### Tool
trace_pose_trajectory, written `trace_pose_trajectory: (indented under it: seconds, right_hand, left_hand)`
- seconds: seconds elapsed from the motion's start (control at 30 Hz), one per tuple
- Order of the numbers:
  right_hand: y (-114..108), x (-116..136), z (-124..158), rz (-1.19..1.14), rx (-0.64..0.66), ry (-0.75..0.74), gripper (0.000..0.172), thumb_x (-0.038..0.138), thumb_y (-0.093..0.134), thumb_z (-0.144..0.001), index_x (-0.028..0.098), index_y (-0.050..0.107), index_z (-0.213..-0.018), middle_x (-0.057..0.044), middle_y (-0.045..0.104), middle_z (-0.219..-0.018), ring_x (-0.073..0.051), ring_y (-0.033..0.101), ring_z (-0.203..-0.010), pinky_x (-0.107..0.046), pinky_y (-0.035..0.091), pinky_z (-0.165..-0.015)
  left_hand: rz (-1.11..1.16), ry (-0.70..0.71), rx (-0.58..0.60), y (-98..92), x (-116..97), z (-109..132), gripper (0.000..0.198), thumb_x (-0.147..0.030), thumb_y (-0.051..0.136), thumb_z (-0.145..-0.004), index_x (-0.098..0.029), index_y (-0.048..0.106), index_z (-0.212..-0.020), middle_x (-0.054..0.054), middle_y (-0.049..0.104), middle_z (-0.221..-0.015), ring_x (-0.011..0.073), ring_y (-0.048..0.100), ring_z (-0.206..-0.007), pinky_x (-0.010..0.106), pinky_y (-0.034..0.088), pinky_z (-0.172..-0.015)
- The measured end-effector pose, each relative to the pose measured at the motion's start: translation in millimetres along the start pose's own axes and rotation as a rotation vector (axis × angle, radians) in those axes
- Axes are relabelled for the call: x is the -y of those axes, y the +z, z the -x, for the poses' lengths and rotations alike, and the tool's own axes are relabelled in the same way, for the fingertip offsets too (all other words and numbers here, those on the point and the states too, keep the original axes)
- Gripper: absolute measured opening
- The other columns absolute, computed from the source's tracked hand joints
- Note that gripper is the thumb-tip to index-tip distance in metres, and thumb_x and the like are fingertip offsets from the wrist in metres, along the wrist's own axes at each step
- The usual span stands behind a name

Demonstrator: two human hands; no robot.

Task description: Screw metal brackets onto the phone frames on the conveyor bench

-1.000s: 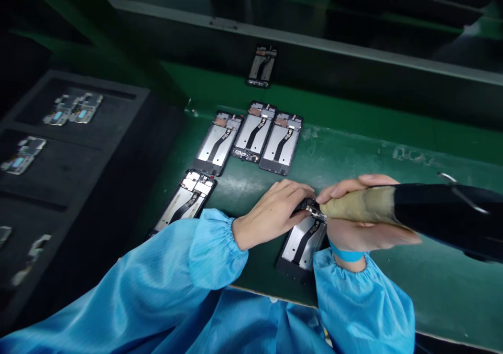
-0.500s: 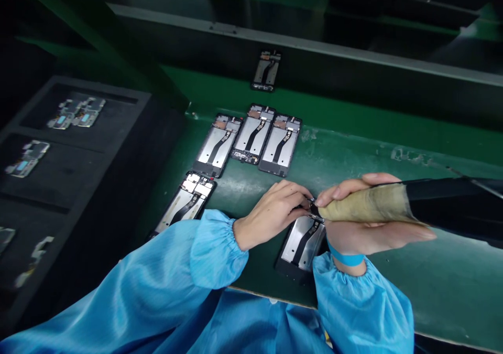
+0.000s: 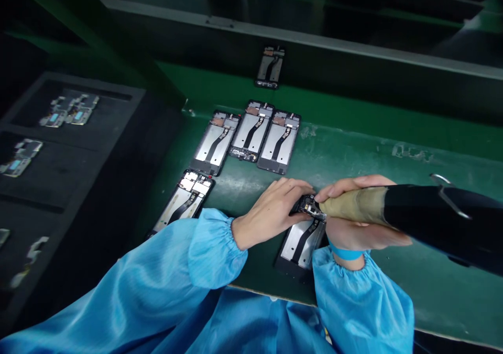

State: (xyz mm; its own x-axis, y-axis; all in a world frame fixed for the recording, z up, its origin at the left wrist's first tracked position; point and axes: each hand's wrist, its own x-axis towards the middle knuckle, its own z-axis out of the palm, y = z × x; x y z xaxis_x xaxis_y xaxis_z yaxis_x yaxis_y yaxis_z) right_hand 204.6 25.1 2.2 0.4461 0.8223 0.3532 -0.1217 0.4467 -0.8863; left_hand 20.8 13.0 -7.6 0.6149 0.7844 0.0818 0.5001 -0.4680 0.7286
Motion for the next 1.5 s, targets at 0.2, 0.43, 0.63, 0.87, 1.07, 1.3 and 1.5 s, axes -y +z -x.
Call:
trace_pose_trajectory:
  seconds: [0.2, 0.43, 0.63, 0.87, 1.07, 1.3, 1.5]
  right_hand:
    - [3.9, -2.2, -0.7, 0.06, 0.054, -0.145, 0.087, 0.101, 0.027, -0.089, 0.028, 0.072, -0.102, 0.0, 0.063, -0.061, -0.023, 0.065, -0.045, -0.038, 0.057, -0.038]
    - [23.0, -5.9, 7.0, 0.004, 0.063, -0.24, 0.074, 0.091, 0.035, -0.093, 0.028, 0.073, -0.092, 0.002, 0.061, -0.057, -0.02, 0.056, -0.037, -0.033, 0.048, -0.032]
    - [2.5, 17.3, -17.8, 0.014, -0.097, -0.3, 0.08, 0.088, 0.022, -0.099, 0.028, 0.077, -0.095, 0.002, 0.063, -0.057, -0.02, 0.056, -0.036, -0.035, 0.048, -0.031]
    - [-44.0, 17.6, -41.6, 0.126, -0.267, -0.188, 0.083, 0.1, 0.029, -0.089, 0.026, 0.068, -0.087, 0.002, 0.055, -0.053, -0.018, 0.051, -0.035, -0.032, 0.047, -0.031]
    - [-44.2, 6.5, -36.4, 0.186, -0.267, -0.188, 0.084, 0.103, 0.03, -0.087, 0.028, 0.066, -0.09, 0.003, 0.053, -0.053, -0.018, 0.051, -0.034, -0.032, 0.046, -0.03]
    - [-44.8, 5.9, -36.1, 0.185, -0.254, -0.189, 0.083, 0.1, 0.032, -0.089, 0.026, 0.067, -0.091, 0.002, 0.052, -0.054, -0.018, 0.053, -0.037, -0.032, 0.046, -0.031]
    - [-46.4, 12.9, -35.4, 0.153, -0.256, -0.183, 0.082, 0.1, 0.032, -0.089, 0.027, 0.07, -0.089, 0.001, 0.056, -0.055, -0.019, 0.052, -0.037, -0.033, 0.048, -0.033]
  left_hand:
    - [-0.009, 0.008, 0.0, -1.2, -1.2, 1.0, 0.035, -0.03, 0.073, -0.108, -0.021, 0.059, -0.139, 0.007, 0.069, -0.145, 0.027, 0.062, -0.13, 0.042, 0.05, -0.105]
    - [-0.023, 0.001, 0.018, -1.3, -1.2, 0.6, 0.03, -0.032, 0.07, -0.109, -0.02, 0.061, -0.136, 0.007, 0.071, -0.142, 0.0261, 0.062, -0.128, 0.042, 0.05, -0.102]
    - [-0.027, -0.002, 0.0, 1.5, 0.1, 1.5, 0.03, -0.029, 0.073, -0.108, -0.022, 0.063, -0.135, 0.006, 0.072, -0.141, 0.0264, 0.062, -0.13, 0.043, 0.051, -0.104]
    - [-0.058, -0.004, -0.082, 8.9, 3.5, 1.4, 0.029, -0.025, 0.074, -0.106, -0.022, 0.064, -0.133, 0.006, 0.072, -0.14, 0.0269, 0.064, -0.126, 0.045, 0.054, -0.106]
    - [-0.069, -0.007, -0.11, 10.9, 4.7, 2.0, 0.028, -0.026, 0.072, -0.106, -0.023, 0.065, -0.133, 0.008, 0.072, -0.138, 0.0275, 0.066, -0.126, 0.047, 0.056, -0.106]
    - [-0.071, 0.003, -0.1, 11.4, 5.0, 2.2, 0.031, -0.027, 0.072, -0.107, -0.023, 0.063, -0.137, 0.008, 0.072, -0.14, 0.028, 0.066, -0.127, 0.046, 0.055, -0.106]
    - [-0.056, 0.005, -0.091, 7.8, 1.3, 0.5, 0.028, -0.024, 0.062, -0.112, -0.022, 0.063, -0.139, 0.007, 0.071, -0.142, 0.0268, 0.064, -0.13, 0.045, 0.054, -0.107]
